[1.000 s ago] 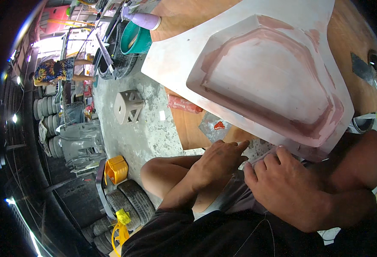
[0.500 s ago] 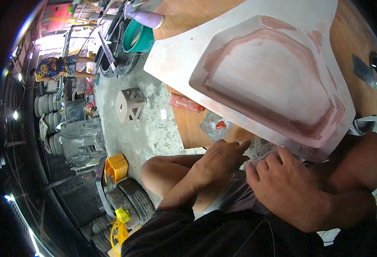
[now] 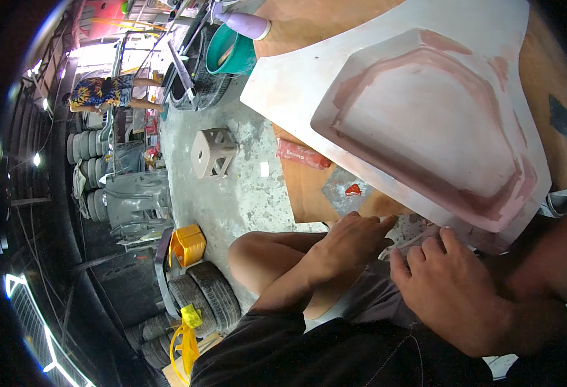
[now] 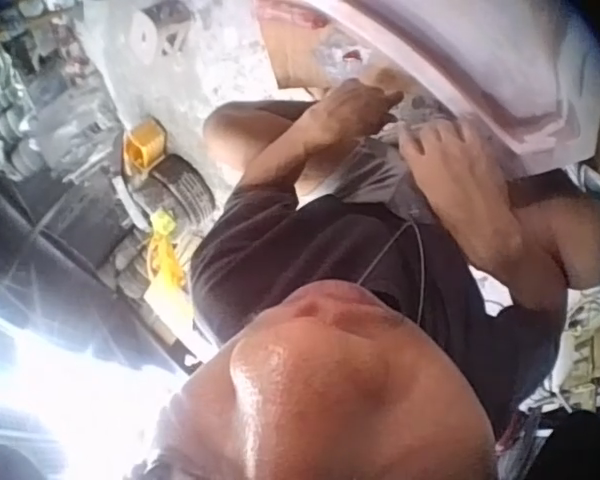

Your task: Applying and smoothing red body filler onto a white fiberglass or plastic mold using metal spatulas.

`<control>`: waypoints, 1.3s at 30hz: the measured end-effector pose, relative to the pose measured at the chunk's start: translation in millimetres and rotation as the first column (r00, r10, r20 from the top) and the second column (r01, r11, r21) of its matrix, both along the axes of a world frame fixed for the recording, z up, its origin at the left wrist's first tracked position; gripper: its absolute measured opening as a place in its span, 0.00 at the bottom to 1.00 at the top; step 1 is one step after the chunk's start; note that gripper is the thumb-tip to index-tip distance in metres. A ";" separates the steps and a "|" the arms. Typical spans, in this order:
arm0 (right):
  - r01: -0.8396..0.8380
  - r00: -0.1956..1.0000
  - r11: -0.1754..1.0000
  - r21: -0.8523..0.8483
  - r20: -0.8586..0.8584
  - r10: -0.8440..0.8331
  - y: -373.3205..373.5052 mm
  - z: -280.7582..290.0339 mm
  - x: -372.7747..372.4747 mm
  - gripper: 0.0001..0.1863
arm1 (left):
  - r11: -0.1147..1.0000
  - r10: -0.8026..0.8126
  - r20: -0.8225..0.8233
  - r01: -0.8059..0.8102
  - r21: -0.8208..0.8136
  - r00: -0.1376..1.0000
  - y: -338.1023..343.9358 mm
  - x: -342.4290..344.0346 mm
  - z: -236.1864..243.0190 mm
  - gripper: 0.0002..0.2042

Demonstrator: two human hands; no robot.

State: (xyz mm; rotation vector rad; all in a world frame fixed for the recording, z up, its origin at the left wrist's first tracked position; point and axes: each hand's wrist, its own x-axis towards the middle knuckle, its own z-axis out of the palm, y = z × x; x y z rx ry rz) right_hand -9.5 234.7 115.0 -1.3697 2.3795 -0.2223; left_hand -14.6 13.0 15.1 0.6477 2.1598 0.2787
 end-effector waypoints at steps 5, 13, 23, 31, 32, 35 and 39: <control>-0.010 1.000 1.000 0.015 0.000 0.010 -0.3 1.7 -1.2 0.19 | 1.000 -0.022 -0.029 0.023 0.018 0.999 -2.0 0.2 0.9 0.24; -0.027 1.000 0.999 0.028 0.012 0.026 -1.0 2.2 -3.0 0.20 | 0.999 -0.016 -0.036 0.018 0.047 0.999 -4.3 0.5 -2.4 0.25; -0.005 1.000 1.000 0.024 0.028 0.004 -0.1 -1.1 -0.2 0.20 | 0.998 -0.041 -0.080 0.045 0.046 0.996 -3.2 1.7 -4.8 0.25; 0.014 0.999 1.000 -0.023 -0.030 -0.014 -0.1 -2.0 1.9 0.19 | 0.999 -0.033 -0.044 0.033 0.005 0.998 0.1 -1.4 5.5 0.24; 0.014 0.999 1.000 -0.021 -0.030 -0.015 -0.1 -1.5 1.6 0.19 | 1.000 -0.026 -0.040 0.026 0.007 0.999 -1.1 -0.6 1.9 0.25; 0.005 1.000 1.000 -0.010 -0.026 -0.005 -0.4 -1.0 1.2 0.19 | 1.000 -0.018 -0.040 0.019 0.018 0.999 -3.4 0.7 -4.3 0.25; 0.002 1.000 1.000 0.003 -0.012 -0.002 -0.8 -1.1 0.5 0.19 | 1.000 -0.022 -0.045 0.023 0.005 0.999 -2.5 -0.1 -2.8 0.26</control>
